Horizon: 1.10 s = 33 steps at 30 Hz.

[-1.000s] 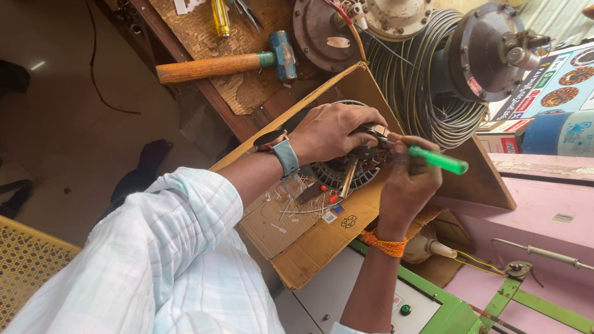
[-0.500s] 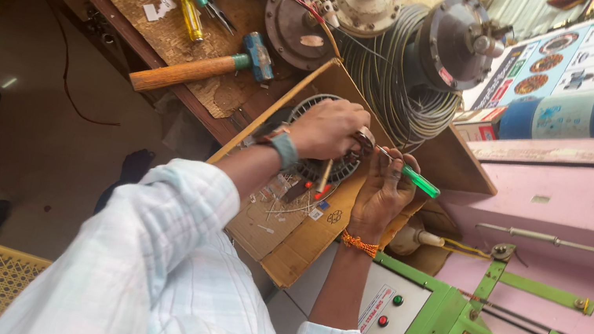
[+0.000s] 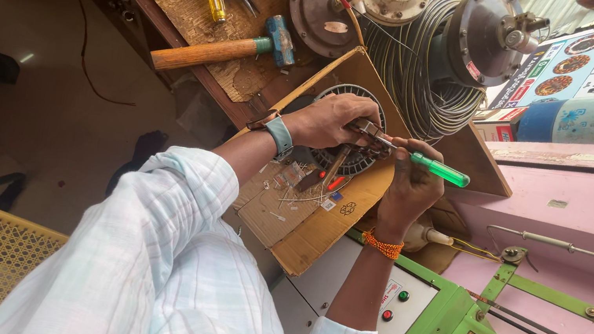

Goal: The person uses scissors to trim white insulating tape on a motor stator and then uses a green screwdriver to adjust internal components. The work is performed on a cluttered workbench with various tools and electrical parts visible.

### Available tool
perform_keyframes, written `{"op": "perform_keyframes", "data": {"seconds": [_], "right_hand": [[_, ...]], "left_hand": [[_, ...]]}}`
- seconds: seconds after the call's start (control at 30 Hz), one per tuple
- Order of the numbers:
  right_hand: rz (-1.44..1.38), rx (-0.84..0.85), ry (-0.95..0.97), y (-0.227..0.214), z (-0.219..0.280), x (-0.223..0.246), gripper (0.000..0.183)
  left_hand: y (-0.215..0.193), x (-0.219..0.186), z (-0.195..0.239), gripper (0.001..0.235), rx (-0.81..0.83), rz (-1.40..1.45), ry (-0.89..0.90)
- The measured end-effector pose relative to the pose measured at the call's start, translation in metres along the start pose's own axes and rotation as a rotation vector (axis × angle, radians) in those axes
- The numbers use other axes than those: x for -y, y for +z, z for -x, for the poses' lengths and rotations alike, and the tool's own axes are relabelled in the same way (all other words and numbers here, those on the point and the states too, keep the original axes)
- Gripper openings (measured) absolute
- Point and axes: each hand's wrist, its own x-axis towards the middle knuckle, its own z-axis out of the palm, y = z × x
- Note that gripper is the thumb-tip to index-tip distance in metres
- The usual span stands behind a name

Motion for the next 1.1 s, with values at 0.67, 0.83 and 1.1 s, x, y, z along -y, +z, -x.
{"op": "perform_keyframes", "data": {"seconds": [0.67,0.83,1.1], "right_hand": [[0.431,0.186,0.014,0.0,-0.014,0.027,0.013],[0.22,0.202,-0.173,0.006,0.002,0.021,0.007],[0.253,0.15,-0.024,0.005,-0.013,0.019,0.007]], "left_hand": [[-0.008,-0.02,-0.009,0.037,0.1,-0.144,-0.135],[-0.002,-0.007,-0.01,0.035,0.045,-0.109,0.002],[0.003,0.0,-0.01,0.032,-0.003,-0.088,-0.057]]}}
